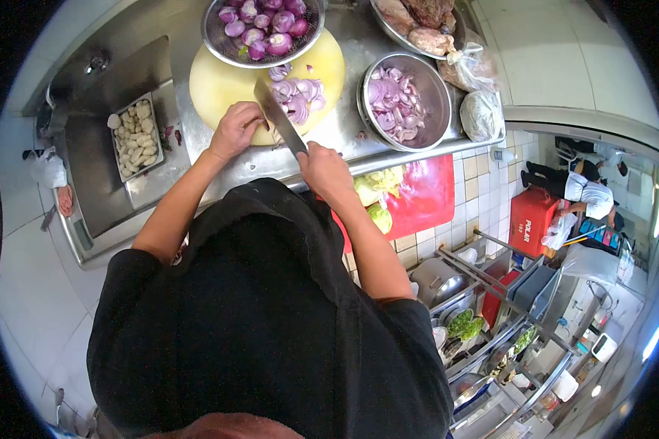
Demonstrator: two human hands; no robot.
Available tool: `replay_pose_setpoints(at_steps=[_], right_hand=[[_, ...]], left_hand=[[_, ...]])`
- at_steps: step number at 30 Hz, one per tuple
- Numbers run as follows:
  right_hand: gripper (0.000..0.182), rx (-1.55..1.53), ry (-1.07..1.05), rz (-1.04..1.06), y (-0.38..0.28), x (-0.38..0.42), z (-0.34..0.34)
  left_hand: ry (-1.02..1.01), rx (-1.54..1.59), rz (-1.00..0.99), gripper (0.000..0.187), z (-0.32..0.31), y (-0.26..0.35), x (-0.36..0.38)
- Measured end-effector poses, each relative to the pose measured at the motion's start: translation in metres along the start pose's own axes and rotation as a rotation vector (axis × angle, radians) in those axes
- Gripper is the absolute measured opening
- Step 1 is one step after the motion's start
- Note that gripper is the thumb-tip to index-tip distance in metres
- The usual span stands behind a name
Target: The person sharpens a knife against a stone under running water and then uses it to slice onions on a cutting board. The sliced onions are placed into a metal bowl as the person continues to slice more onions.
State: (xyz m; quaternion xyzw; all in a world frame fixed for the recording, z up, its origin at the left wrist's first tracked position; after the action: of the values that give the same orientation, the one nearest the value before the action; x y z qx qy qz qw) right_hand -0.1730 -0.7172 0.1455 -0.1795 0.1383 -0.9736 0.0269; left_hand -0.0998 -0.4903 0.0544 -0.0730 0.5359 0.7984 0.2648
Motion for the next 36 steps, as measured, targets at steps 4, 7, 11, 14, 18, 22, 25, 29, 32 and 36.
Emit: replay_pose_setpoints(at_steps=[4, 7, 11, 14, 18, 22, 25, 29, 32, 36], right_hand=[[0.030, 0.009, 0.034, 0.009, 0.006, 0.013, 0.020], [0.029, 0.028, -0.045, 0.081, 0.011, 0.022, 0.016], [0.028, 0.088, -0.136, 0.165, 0.013, 0.025, 0.004], [0.029, 0.071, -0.128, 0.194, 0.018, 0.021, -0.005], [0.027, 0.066, -0.175, 0.208, 0.025, 0.015, -0.002], [0.026, 0.096, -0.183, 0.216, 0.025, 0.018, 0.007], [0.026, 0.069, -0.169, 0.205, 0.029, 0.018, 0.002], [0.028, 0.027, -0.199, 0.197, 0.035, 0.011, 0.004], [0.030, -0.011, -0.183, 0.156, 0.042, 0.000, 0.007], [0.031, -0.047, -0.053, 0.076, 0.053, -0.014, 0.005]], left_hand=[[0.312, 0.057, 0.071, 0.010, 0.025, 0.006, -0.018], [0.196, 0.092, 0.195, 0.015, 0.048, 0.017, -0.054], [-0.301, -0.205, 0.136, 0.030, 0.034, 0.017, -0.093], [-0.442, -0.345, 0.018, 0.042, 0.001, 0.000, -0.103], [-0.448, -0.632, 0.049, 0.030, -0.034, -0.043, -0.111], [-0.515, -0.619, 0.154, 0.017, -0.029, -0.028, -0.114], [-0.592, -0.532, 0.298, 0.025, -0.012, -0.013, -0.117], [-0.473, -0.234, 0.381, 0.042, 0.039, 0.018, -0.097], [-0.237, 0.011, 0.535, 0.049, 0.072, -0.006, -0.064], [-0.007, 0.312, 0.697, 0.036, 0.069, -0.025, -0.013]])
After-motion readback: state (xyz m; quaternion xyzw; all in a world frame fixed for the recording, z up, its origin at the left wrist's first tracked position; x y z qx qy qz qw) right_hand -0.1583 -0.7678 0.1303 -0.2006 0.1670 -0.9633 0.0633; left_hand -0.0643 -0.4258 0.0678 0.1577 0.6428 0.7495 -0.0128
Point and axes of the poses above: each hand's wrist, its own x-axis away from the middle knuckle, its own z-axis out of the back of the hand, y = z × x, the point moved 2 cm from there along -x, towards the middle knuckle, and after that the axes turned 11 degrees about x, right-handed, at the moved point
